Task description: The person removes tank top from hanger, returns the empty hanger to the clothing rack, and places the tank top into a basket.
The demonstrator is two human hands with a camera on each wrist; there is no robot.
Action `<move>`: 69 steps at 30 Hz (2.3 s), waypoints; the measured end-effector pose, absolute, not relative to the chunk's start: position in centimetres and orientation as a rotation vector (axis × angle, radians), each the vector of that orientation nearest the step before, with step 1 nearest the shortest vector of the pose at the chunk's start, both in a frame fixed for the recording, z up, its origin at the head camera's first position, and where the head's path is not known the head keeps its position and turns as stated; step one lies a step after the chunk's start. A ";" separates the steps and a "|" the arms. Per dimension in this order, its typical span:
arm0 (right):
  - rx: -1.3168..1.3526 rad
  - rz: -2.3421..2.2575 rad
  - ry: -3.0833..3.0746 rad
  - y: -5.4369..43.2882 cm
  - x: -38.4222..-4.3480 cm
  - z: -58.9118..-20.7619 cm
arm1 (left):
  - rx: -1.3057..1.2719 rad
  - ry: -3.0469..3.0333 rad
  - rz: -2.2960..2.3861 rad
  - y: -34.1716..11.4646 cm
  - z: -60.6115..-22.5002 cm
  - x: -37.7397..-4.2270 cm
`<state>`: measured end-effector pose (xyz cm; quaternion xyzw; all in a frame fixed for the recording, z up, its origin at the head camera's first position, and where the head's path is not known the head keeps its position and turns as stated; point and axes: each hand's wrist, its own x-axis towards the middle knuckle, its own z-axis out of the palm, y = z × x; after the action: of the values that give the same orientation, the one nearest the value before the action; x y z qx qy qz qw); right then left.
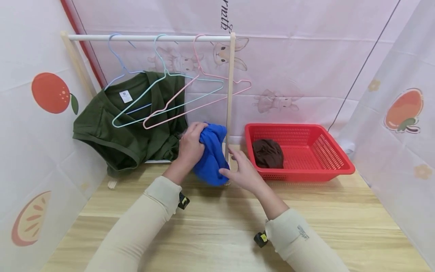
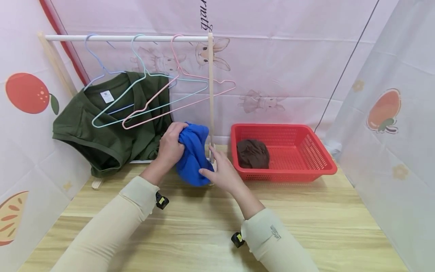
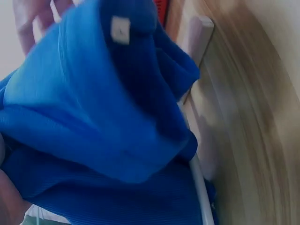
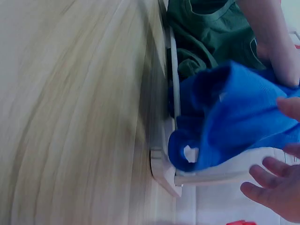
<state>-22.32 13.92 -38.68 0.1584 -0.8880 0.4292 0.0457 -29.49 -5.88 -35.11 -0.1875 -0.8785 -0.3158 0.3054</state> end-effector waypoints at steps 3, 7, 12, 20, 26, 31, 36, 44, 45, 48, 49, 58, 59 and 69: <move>0.432 1.400 -2.664 13.2 -22.6 -38.4 | -0.548 -2.319 -0.838 -5.5 -34.9 -29.1; 0.374 1.487 -2.631 12.3 -23.1 -38.3 | -0.625 -2.289 -0.882 -5.0 -34.5 -28.7; 0.395 1.596 -2.575 11.4 -24.2 -38.5 | -0.731 -2.254 -1.068 -4.4 -33.8 -28.1; 0.642 1.656 -2.445 10.5 -26.3 -39.3 | -0.747 -2.272 -1.486 -4.2 -32.9 -27.4; 0.591 1.583 -2.577 10.4 -26.4 -39.9 | -0.664 -2.197 -1.864 -4.5 -32.7 -27.4; 0.508 1.687 -2.603 10.8 -26.1 -39.9 | -0.491 -2.042 -2.239 -4.8 -32.5 -27.3; 0.365 1.705 -2.564 11.2 -26.0 -39.5 | -0.400 -1.767 -2.465 -4.9 -33.0 -27.5; 0.272 1.525 -2.521 11.5 -25.4 -39.2 | -0.242 -1.734 -2.511 -6.5 -35.4 -27.8; 0.277 1.484 -2.518 11.6 -25.3 -39.1 | -0.241 -1.765 -2.535 -6.8 -35.6 -27.7; 0.309 1.345 -2.487 11.7 -25.0 -38.6 | -0.340 -1.871 -2.625 -8.0 -36.0 -27.5; 0.322 1.295 -2.475 11.8 -25.0 -38.5 | -0.416 -1.920 -2.639 -8.4 -36.0 -27.4; 0.356 1.055 -2.486 12.3 -25.2 -37.9 | -0.941 -2.124 -2.677 -12.1 -35.5 -27.1; 0.365 1.008 -2.497 12.3 -25.2 -37.9 | -0.927 -2.178 -2.643 -12.1 -35.3 -27.1; 0.605 0.420 -2.479 11.9 -24.8 -38.5 | -0.699 -2.893 -1.693 -9.2 -32.8 -25.7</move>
<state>-24.78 11.93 -38.51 0.2250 -0.9219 0.1561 0.2740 -25.72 -9.18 -32.83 -0.2022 -0.8364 -0.4896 -0.1409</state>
